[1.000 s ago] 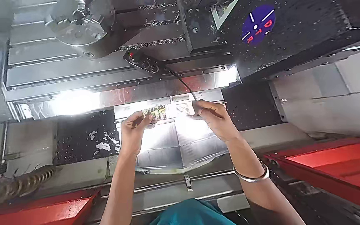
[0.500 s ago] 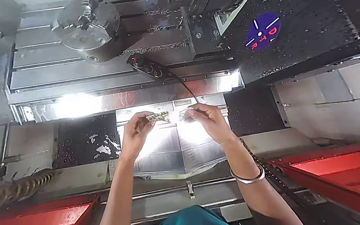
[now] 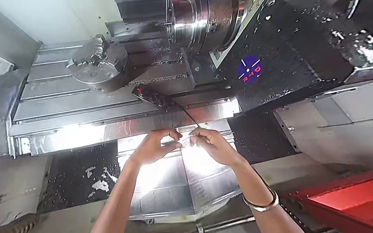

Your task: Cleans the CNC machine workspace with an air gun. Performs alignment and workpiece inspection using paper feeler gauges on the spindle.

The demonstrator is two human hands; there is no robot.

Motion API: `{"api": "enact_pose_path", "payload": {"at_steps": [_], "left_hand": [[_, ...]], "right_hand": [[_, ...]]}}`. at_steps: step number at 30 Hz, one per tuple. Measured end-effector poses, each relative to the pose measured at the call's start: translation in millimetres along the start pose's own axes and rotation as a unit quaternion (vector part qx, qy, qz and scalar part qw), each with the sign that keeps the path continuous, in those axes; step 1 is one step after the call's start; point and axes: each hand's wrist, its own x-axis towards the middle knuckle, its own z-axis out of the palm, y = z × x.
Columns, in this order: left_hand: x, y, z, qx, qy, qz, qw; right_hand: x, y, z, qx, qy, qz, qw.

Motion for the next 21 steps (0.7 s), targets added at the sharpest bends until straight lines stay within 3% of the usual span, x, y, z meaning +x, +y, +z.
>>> {"api": "enact_pose_path", "payload": {"at_steps": [9,13,18,21], "left_hand": [[27.0,23.3,-34.5,-0.09,0.014,-0.06,0.994],[56.7,33.4,-81.4,0.062,0.129,-0.071,0.987],[118.9,38.4,-166.1,0.217,0.288,-0.064,0.93],[160.9,42.0,-201.0,0.28,0.34,-0.06,0.896]], "right_hand": [[16.5,-2.9,-3.4,-0.008,0.076,0.005,0.997],[26.6,-1.6,-4.9,-0.008,0.12,0.017,0.993],[17.3,8.8,-5.5,-0.015,0.106,0.034,0.994],[10.7,17.8,-4.8,-0.025,0.092,0.053,0.994]]}}
